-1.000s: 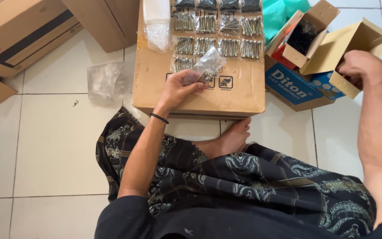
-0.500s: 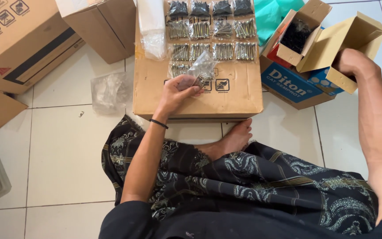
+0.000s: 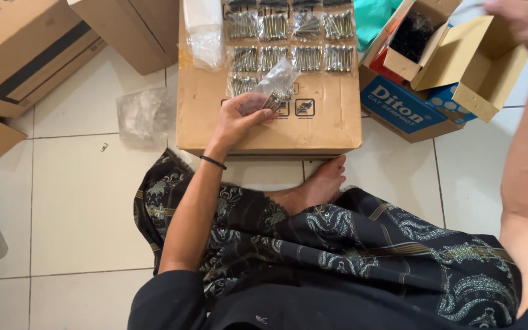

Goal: Packing small plastic bags of screws into a cardboard box while sitting on the floor.

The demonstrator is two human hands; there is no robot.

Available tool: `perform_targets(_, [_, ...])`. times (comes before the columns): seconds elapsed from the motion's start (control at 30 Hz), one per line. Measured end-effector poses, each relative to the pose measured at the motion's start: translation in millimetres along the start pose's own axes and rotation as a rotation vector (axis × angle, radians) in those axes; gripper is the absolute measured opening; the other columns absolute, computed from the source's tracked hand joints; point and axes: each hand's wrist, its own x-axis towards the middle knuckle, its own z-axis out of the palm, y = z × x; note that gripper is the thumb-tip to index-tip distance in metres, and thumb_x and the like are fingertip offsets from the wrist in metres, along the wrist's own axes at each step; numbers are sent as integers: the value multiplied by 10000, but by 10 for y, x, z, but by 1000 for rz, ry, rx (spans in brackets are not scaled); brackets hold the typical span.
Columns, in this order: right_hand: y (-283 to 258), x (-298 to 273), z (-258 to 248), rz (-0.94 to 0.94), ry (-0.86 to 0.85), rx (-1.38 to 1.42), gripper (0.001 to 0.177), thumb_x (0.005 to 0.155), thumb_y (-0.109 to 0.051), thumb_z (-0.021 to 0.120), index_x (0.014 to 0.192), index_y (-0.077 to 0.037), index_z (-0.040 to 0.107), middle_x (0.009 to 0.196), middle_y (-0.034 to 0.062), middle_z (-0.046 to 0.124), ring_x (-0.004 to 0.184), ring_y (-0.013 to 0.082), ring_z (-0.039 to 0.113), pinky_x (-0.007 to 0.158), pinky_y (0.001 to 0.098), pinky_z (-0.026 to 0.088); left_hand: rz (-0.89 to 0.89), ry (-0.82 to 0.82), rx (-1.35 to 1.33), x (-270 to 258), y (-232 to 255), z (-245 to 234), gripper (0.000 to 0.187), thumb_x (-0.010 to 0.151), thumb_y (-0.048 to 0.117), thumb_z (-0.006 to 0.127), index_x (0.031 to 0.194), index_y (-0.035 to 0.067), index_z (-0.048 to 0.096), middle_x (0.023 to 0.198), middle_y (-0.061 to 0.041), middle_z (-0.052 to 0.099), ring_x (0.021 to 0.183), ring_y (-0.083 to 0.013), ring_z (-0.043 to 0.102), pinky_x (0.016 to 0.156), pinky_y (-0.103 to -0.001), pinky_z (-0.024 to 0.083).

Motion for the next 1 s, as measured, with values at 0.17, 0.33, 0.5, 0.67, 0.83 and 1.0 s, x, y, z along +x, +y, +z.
perform_targets(0.17, [-2568,-272,1214,-111,-289,109,116,1121,-97,705,1229,-55,701,1094,95,717,969,181,697,924,295,570,-13,-3,98,-3,-9,-8,363,890,74,800,1219,12,659,1128,-155,762,1024,-227,771,934,-278,628])
perform_targets(0.33, [-3023,-225,1796,28,-351,235,145,957,-137,809,1080,-73,766,941,64,768,814,98,727,761,207,588,-22,-29,101,-9,74,19,348,903,57,776,1227,2,659,1159,-169,751,1043,-246,770,977,-317,633])
perform_targets(0.5, [-3041,-250,2139,26,-442,383,109,919,-99,827,1009,-60,779,872,41,761,709,72,652,671,170,549,-27,-17,67,0,28,13,357,909,34,762,1246,-16,656,1187,-194,742,1052,-275,771,989,-335,639])
perform_targets(0.67, [-3163,-368,2334,43,-482,291,120,895,-146,845,983,-98,779,841,7,760,684,55,649,617,160,518,-4,-9,45,13,-163,-52,339,903,-31,752,1222,-68,645,1175,-198,737,1049,-306,770,934,-314,648])
perform_targets(0.83, [-3215,-371,2422,-4,-533,268,139,880,-142,836,982,-81,765,872,34,771,743,75,689,647,173,534,25,-28,67,29,-144,-49,347,894,-17,779,1227,-28,681,1155,-152,752,1036,-235,766,923,-281,641])
perform_targets(1.0, [-3091,-396,2535,-106,-536,133,101,931,-173,815,987,-110,759,850,28,755,684,88,663,578,182,506,18,-19,133,44,-176,-70,372,886,12,797,1238,-29,684,1163,-111,749,1045,-176,742,939,-254,617])
